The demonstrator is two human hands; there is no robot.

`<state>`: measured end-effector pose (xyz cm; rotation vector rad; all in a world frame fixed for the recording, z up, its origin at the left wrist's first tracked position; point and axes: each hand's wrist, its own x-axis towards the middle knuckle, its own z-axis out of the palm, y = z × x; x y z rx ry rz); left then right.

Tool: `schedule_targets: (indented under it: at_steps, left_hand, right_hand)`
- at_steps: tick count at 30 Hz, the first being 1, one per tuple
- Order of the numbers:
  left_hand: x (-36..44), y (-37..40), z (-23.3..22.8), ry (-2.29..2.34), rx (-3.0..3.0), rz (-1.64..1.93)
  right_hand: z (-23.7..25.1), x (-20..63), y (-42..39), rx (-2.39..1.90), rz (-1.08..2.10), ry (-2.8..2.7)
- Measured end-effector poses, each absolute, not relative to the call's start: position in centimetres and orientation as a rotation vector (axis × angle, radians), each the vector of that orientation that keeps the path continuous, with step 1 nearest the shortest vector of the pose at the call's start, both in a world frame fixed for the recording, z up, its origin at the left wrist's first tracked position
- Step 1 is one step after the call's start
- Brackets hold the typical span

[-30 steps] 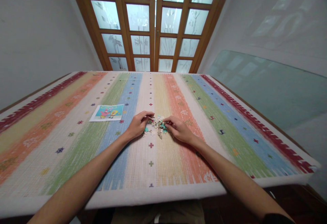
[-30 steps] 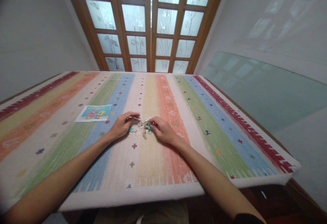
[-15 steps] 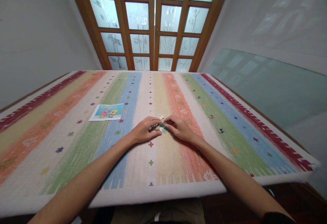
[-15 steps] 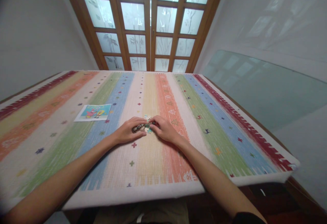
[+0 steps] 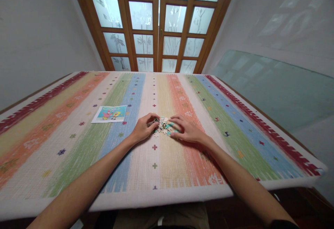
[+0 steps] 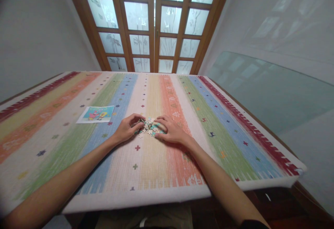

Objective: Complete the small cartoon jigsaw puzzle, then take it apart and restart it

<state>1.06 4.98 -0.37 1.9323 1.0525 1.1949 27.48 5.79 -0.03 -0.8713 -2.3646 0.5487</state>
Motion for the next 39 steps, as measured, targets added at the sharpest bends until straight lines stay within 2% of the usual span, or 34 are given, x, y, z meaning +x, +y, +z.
schedule_targets:
  at_steps: [5, 20, 29, 39]
  left_hand:
    - [0.8, 5.3, -0.9, 0.997, 1.919, 1.201]
    - [0.7, 5.3, -0.6, 1.114, 2.048, 1.198]
    - [0.9, 5.6, -1.5, 0.931, 1.810, 1.339]
    - [0.9, 5.6, -0.8, 1.116, 1.746, 1.380]
  right_hand:
    - [-0.4, 28.1, 5.9, -0.807, 0.585, -2.464]
    - [-0.8, 25.9, 5.6, -0.854, 0.570, -2.172]
    - [1.3, 28.6, 5.5, -0.878, 0.564, -2.503]
    - [0.1, 26.9, 5.4, -0.896, 0.520, -2.430]
